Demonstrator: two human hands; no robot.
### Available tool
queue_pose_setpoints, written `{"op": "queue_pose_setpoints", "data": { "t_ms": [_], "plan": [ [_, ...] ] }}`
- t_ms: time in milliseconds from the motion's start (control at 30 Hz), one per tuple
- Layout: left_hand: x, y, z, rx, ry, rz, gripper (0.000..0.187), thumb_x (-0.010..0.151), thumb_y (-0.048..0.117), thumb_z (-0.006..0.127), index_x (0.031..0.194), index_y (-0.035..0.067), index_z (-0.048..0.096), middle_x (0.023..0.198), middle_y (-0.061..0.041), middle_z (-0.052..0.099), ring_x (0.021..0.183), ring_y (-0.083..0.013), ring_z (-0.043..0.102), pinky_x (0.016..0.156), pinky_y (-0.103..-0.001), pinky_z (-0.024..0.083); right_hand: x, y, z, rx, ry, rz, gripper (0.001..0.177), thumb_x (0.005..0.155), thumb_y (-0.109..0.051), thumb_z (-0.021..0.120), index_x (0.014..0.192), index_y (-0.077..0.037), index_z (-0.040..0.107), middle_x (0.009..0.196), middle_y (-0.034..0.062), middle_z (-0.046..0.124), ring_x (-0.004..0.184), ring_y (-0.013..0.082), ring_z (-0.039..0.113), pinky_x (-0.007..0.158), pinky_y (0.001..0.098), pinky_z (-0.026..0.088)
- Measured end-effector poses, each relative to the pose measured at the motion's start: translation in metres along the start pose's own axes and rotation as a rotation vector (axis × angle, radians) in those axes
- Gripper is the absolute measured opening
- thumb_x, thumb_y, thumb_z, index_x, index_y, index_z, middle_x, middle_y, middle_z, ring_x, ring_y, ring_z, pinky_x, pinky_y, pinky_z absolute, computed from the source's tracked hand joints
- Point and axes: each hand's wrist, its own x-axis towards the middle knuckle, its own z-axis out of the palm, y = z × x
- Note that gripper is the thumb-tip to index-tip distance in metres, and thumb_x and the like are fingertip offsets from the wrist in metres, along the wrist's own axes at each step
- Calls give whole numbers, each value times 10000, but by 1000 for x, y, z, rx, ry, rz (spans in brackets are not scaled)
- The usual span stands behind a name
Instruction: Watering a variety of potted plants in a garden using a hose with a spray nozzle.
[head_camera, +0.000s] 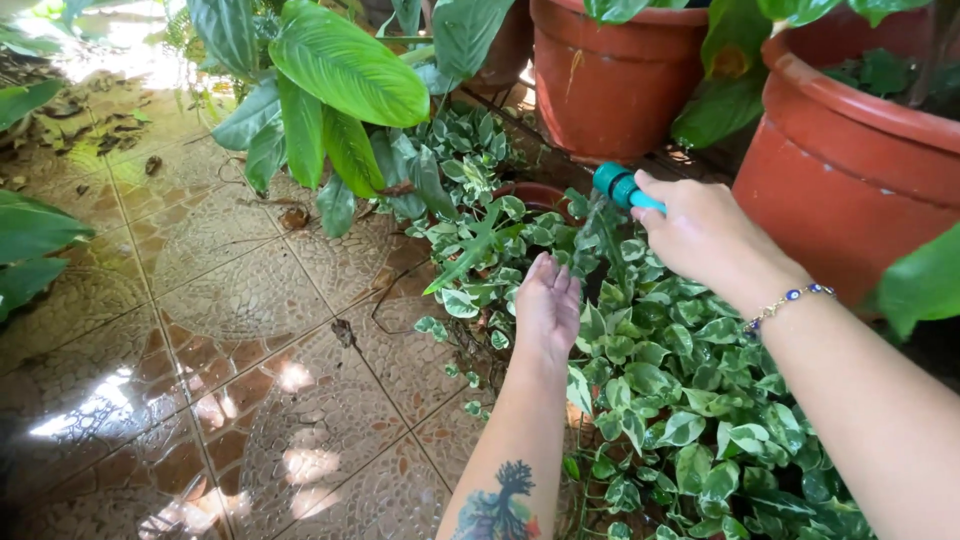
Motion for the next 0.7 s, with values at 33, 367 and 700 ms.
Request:
{"op": "queue_pose_setpoints", "data": {
  "t_ms": [33,367,700],
  "plan": [
    [1,-2,-2,-4,1,1,662,1152,125,469,1745,85,178,1821,-214,36,1667,-403,51,1339,-603,57,1,0,1,-6,-4,13,525,1048,-212,577,1570,-250,613,1466,151,692,1393,410,609,1159,593,492],
    [4,5,2,-20,-19,22,691,1150,133,477,1745,48,136,1820,-235,5,1663,-420,34,1333,-600,58,-10,-24,17,18,-55,25,526,1053,-217,552,1573,-271,607,1494,162,664,1412,414,584,1164,610,482],
    [-8,27,12,4,-51,19,689,1133,154,490,1745,76,185,1822,-225,66,1670,-385,85,1344,-564,98,-16,-29,41,30,-82,26,531,1067,-202,540,1596,-225,584,1504,198,644,1362,423,617,1132,628,498]
  ]
}}
